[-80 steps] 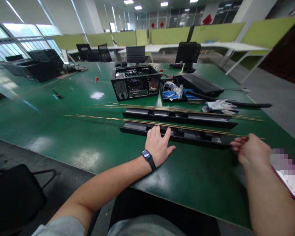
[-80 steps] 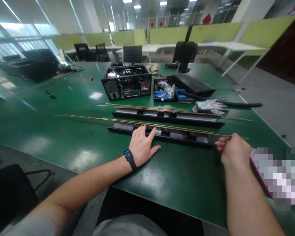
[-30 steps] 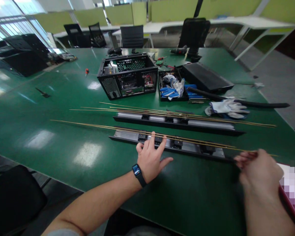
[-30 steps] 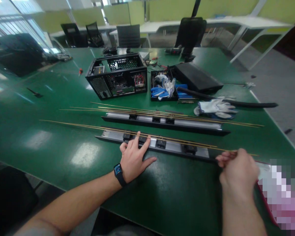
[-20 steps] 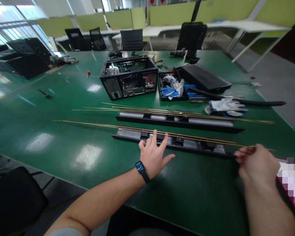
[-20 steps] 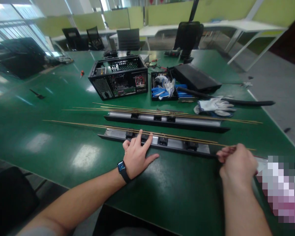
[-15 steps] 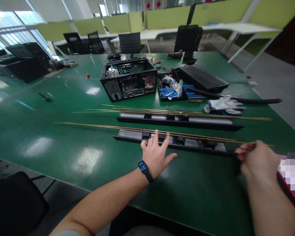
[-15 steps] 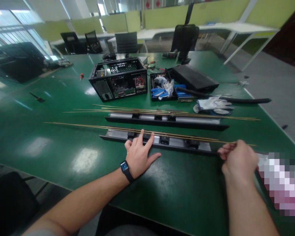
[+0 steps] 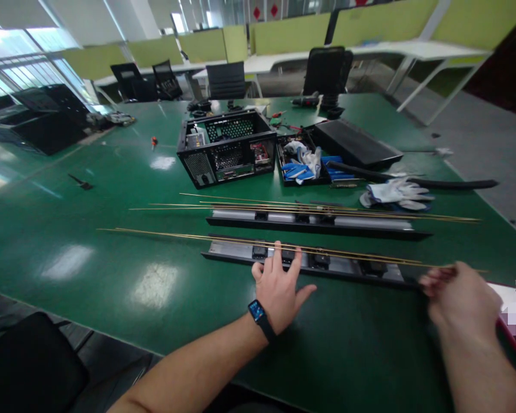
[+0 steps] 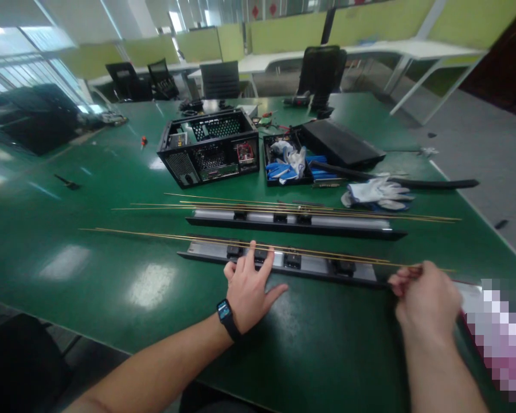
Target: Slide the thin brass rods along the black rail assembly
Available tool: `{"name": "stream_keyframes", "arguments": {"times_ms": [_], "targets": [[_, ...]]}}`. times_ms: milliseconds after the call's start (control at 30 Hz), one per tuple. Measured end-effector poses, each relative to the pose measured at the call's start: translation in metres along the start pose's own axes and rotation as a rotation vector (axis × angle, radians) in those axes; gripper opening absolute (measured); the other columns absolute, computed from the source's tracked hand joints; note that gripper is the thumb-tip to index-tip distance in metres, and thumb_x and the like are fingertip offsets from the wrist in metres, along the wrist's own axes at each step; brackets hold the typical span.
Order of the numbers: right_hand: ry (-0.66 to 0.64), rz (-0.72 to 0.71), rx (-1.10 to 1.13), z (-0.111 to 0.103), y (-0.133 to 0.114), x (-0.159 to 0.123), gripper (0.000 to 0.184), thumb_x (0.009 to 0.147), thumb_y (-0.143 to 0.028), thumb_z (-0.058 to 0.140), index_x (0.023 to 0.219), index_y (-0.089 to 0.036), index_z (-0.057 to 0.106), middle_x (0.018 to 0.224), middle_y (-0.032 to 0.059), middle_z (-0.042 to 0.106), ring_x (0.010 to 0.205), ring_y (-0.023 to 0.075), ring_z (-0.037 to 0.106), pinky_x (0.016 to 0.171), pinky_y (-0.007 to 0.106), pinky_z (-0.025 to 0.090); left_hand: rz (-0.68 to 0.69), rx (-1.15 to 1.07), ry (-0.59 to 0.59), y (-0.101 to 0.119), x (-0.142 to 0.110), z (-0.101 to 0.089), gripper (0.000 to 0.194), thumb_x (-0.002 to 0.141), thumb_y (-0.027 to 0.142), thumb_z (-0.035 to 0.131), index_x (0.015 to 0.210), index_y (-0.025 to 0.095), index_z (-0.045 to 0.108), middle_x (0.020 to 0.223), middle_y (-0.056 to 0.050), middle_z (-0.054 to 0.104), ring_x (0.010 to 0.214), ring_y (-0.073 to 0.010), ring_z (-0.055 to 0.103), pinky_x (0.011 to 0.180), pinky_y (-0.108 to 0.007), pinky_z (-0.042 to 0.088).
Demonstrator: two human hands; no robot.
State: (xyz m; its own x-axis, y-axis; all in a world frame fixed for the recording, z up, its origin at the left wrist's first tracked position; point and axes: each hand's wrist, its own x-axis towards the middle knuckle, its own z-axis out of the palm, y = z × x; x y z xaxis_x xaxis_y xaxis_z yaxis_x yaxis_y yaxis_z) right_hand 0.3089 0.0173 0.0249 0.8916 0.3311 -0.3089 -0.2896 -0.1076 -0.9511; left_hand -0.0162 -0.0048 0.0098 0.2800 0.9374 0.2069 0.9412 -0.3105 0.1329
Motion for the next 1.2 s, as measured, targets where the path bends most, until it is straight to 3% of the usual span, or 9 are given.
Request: {"name": "stream_keyframes", "arguments": {"times_ms": [600, 1200], "targets": [[-0.062, -0.085, -0.036, -0.004, 0.004, -0.009, 0.026, 0.095, -0.006, 0.046, 0.075, -0.022, 0.054, 0.068, -0.0014, 0.054, 0.048, 0.0104, 0.052, 0.038, 0.020, 0.035, 0.008, 0.023, -0.037, -0.001, -0.006, -0.002, 0.086, 0.106, 0.077, 0.060, 0.179, 0.035, 0.044, 0.184, -0.023, 0.041, 0.139, -0.0411, 0.062, 0.110, -0.058, 0.044], [-0.090, -0.117, -0.084, -0.011, 0.002, -0.020, 0.022, 0.098, -0.011, 0.046, 0.080, -0.022, 0.054, 0.068, -0.0024, 0.056, 0.044, 0.0094, 0.051, 0.036, 0.020, 0.031, 0.011, 0.038, 0.008, -0.001, -0.014, -0.004, 0.084, 0.106, 0.075, 0.063, 0.176, 0.032, 0.049, 0.181, -0.027, 0.046, 0.137, -0.0408, 0.064, 0.108, -0.058, 0.043]]}}
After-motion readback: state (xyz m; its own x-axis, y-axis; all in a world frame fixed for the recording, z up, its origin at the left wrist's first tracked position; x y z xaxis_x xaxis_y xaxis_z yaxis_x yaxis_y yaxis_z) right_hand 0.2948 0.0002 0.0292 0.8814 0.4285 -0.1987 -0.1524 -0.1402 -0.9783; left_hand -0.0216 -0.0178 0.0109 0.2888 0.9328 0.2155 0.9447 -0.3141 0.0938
